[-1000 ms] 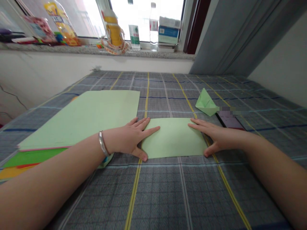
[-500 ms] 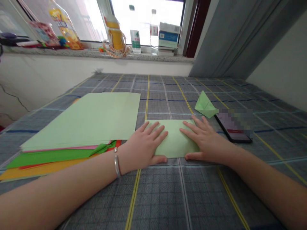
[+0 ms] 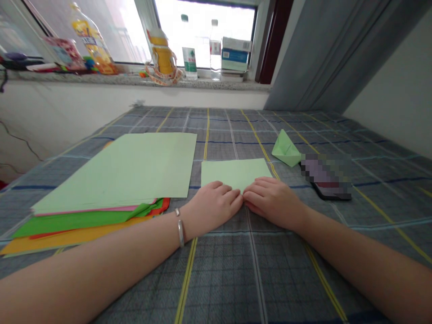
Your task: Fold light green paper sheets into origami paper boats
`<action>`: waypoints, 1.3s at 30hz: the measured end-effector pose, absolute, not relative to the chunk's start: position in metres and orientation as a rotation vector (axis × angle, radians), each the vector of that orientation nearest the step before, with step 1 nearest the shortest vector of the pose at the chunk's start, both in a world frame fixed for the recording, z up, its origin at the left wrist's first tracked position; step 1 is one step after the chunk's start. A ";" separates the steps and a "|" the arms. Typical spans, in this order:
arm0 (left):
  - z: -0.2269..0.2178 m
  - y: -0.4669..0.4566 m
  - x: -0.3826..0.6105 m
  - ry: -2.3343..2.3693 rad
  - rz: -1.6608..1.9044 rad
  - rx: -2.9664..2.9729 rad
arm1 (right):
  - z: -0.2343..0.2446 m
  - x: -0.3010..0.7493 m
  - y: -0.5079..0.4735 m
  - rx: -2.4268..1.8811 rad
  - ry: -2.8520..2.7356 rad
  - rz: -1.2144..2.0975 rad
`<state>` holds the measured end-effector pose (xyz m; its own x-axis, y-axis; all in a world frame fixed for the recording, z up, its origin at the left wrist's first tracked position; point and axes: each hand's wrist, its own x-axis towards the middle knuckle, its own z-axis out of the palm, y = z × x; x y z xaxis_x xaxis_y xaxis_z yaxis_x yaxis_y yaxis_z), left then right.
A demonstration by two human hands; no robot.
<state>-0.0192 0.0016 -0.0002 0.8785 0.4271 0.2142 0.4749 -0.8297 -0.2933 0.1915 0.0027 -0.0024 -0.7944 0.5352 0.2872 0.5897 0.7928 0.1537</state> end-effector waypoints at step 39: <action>-0.005 0.029 -0.019 -0.902 -0.356 -2.578 | 0.001 0.251 0.024 -1.319 -2.473 -0.252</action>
